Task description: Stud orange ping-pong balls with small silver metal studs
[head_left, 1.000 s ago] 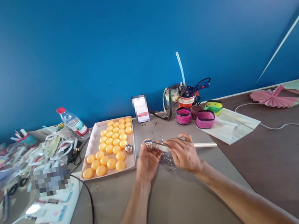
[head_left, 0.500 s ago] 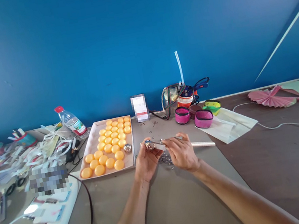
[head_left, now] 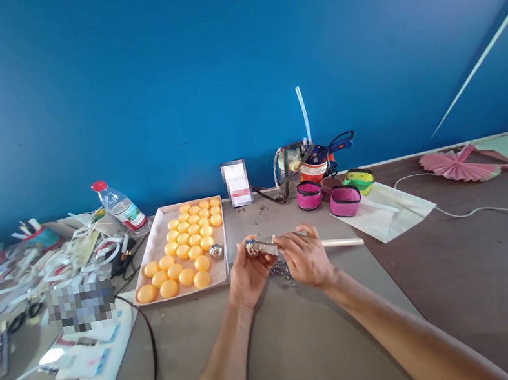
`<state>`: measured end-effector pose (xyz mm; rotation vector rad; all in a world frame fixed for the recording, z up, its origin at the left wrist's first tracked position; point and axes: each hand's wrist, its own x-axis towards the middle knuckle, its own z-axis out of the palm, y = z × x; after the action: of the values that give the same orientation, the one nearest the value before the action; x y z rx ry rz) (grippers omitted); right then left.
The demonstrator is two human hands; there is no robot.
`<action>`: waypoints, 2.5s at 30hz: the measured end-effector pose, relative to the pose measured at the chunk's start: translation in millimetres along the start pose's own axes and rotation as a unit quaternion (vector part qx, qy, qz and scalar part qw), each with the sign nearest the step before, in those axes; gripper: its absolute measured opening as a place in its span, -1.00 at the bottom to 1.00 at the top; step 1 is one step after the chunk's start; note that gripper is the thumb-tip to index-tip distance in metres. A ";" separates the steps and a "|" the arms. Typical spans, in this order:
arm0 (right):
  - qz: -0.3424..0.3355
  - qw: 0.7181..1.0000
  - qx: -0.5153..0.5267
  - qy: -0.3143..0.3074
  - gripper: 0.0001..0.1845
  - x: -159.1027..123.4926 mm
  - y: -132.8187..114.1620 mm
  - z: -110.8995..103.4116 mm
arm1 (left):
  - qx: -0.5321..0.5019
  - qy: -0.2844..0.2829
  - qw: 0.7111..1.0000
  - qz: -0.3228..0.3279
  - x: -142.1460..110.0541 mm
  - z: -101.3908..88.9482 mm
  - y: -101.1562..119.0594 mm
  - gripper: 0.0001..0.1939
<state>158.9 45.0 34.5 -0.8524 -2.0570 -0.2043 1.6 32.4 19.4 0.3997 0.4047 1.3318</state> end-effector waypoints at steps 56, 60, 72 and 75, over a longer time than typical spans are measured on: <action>0.001 1.000 -0.006 0.025 -0.75 -2.2 -7.4 5.6 | -0.009 0.045 0.999 0.008 1.9 -5.9 -0.3 -0.79; 0.010 1.000 -0.015 0.003 -0.77 -2.7 -5.4 5.3 | 0.013 0.040 0.999 0.019 1.8 -3.5 -0.3 -0.84; 0.021 1.000 -0.016 0.012 -0.74 -2.3 -1.1 2.3 | 0.056 0.030 0.997 0.052 -1.4 2.4 -0.3 -0.74; 0.025 0.999 -0.019 0.007 -0.76 -2.0 -0.9 2.2 | 0.059 0.021 0.997 0.048 -1.1 2.0 -0.1 -0.71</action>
<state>157.6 44.2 31.8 -0.9220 -2.0232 -0.2220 2.5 31.2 21.2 0.4955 0.5068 1.4158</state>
